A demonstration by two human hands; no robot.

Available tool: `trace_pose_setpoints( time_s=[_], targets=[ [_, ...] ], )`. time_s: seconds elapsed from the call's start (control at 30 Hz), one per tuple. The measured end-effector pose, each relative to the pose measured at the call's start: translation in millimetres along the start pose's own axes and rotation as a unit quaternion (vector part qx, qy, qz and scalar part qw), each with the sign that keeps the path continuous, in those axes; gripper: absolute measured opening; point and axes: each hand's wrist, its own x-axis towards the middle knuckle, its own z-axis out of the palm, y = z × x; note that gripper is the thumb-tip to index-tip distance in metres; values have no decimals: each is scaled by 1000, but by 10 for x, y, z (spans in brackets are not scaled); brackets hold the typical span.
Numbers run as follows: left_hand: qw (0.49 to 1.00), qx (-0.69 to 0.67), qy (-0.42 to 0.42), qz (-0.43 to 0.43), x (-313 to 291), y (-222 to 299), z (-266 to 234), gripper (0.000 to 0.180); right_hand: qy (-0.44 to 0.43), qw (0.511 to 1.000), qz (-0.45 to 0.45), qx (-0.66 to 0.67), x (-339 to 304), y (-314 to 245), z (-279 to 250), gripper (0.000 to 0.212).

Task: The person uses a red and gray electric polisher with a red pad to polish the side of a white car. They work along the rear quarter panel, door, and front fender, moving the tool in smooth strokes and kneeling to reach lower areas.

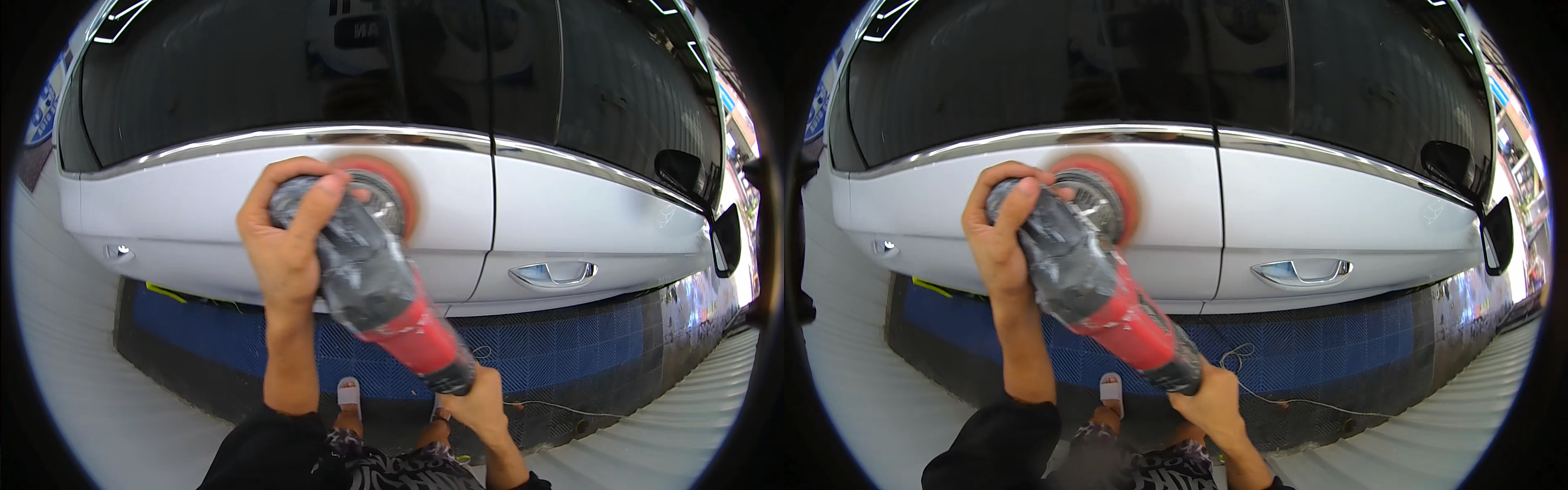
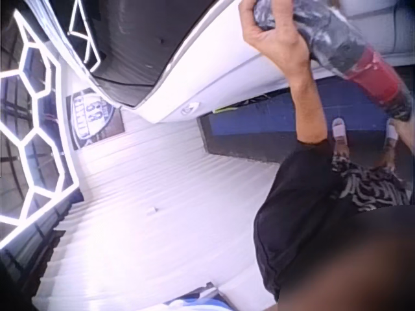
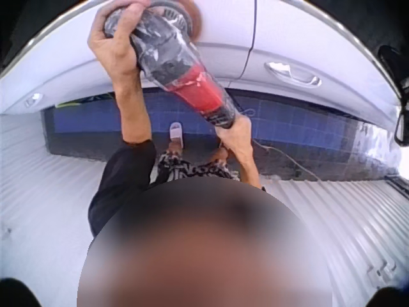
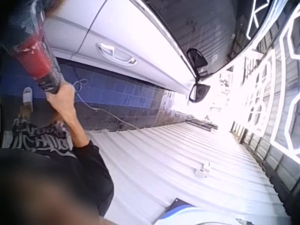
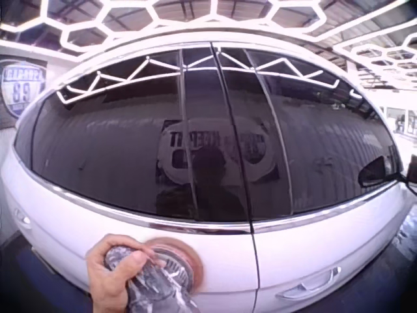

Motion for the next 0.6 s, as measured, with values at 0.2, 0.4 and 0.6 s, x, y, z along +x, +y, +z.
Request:
trace_pose_setpoints(
  time_s=[0.2, 0.4, 0.6],
  targets=[
    [994, 96, 53, 2, 568, 363, -1105, 18, -46, 993, -91, -62, 220, -733, 730, 57],
    [990, 58, 124, -9, 750, 446, -1431, 18, -82, 983, -162, -38, 303, -901, 741, 58],
    [995, 62, 69, -31, 530, 338, -703, 19, -84, 989, -102, -67, 208, -548, 310, 53]
  ],
)
